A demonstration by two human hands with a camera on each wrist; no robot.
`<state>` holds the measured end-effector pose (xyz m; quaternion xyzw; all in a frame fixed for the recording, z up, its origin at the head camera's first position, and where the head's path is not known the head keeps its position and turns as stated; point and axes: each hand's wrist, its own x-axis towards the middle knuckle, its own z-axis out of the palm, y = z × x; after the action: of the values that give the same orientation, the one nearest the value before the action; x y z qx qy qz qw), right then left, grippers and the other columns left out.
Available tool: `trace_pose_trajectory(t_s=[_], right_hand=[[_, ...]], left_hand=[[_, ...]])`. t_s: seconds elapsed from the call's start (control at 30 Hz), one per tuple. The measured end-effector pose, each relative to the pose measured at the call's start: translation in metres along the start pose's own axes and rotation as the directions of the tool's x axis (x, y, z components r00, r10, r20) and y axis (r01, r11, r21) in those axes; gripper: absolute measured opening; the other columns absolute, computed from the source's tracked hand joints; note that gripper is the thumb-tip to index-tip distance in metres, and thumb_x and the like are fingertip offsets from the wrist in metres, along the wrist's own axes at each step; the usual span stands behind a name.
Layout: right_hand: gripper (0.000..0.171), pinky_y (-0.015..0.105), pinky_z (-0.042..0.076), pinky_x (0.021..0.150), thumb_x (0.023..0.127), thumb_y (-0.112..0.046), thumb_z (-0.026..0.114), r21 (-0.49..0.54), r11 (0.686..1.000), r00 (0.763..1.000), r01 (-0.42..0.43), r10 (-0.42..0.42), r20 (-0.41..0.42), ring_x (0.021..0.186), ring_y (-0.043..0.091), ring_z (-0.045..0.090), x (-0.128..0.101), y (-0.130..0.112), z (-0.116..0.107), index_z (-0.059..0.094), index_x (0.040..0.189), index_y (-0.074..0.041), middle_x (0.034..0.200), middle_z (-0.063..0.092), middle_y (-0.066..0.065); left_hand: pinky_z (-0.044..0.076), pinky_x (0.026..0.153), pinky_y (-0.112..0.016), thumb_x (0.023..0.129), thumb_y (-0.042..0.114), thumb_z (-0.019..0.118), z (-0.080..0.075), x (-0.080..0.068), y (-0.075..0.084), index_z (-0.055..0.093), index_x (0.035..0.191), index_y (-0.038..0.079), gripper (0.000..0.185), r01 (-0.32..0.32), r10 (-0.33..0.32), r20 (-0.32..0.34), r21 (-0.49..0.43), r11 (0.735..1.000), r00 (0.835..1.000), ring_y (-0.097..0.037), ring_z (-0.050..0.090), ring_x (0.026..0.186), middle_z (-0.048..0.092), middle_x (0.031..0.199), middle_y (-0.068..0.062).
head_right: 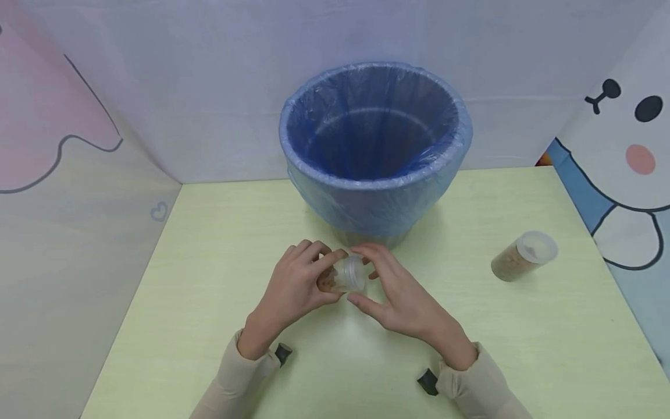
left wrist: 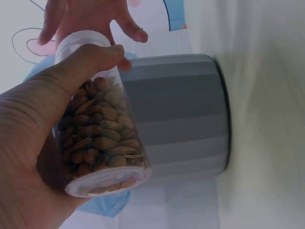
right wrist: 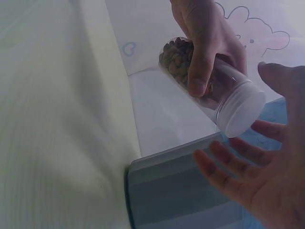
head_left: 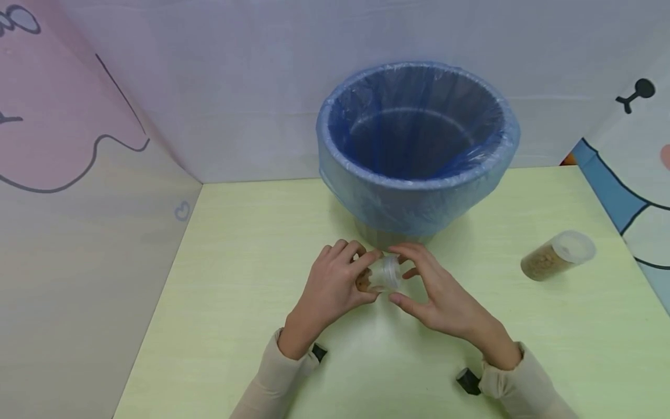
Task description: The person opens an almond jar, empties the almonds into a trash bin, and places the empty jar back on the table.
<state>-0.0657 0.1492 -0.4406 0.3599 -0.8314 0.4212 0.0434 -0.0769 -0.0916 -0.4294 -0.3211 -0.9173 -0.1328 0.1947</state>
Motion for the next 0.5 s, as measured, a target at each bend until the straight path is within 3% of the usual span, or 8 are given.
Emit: trace_pose_trajectory(t_s=[0.23, 0.5], right_hand=[[0.063, 0.033, 0.06, 0.081, 0.095, -0.019, 0.077, -0.012, 0.991, 0.991, -0.134, 0.134, -0.008, 0.108, 0.013, 0.063, -0.0024, -0.0023, 0.0002, 0.046, 0.15, -0.014, 0.137, 0.059, 0.002], [0.067, 0.03, 0.06, 0.081, 0.089, -0.009, 0.081, 0.004, 0.998, 0.998, -0.063, 0.063, -0.024, 0.106, 0.011, 0.063, -0.0018, -0.0001, -0.0012, 0.048, 0.147, -0.011, 0.138, 0.058, 0.002]], left_hand=[[0.046, 0.071, -0.03, 0.067, 0.047, 0.096, 0.0006, -0.0003, 0.0004, 0.074, 0.123, 0.026, 0.064, 0.005, -0.005, 0.017, -0.006, 1.0, 1.0, -0.017, 0.058, 0.089, 0.065, 0.101, 0.004], [0.047, 0.073, -0.031, 0.064, 0.044, 0.098, -0.0008, 0.0004, -0.0002, 0.074, 0.124, 0.026, 0.067, 0.003, -0.002, 0.022, -0.015, 1.0, 1.0, -0.018, 0.058, 0.091, 0.065, 0.102, 0.004]])
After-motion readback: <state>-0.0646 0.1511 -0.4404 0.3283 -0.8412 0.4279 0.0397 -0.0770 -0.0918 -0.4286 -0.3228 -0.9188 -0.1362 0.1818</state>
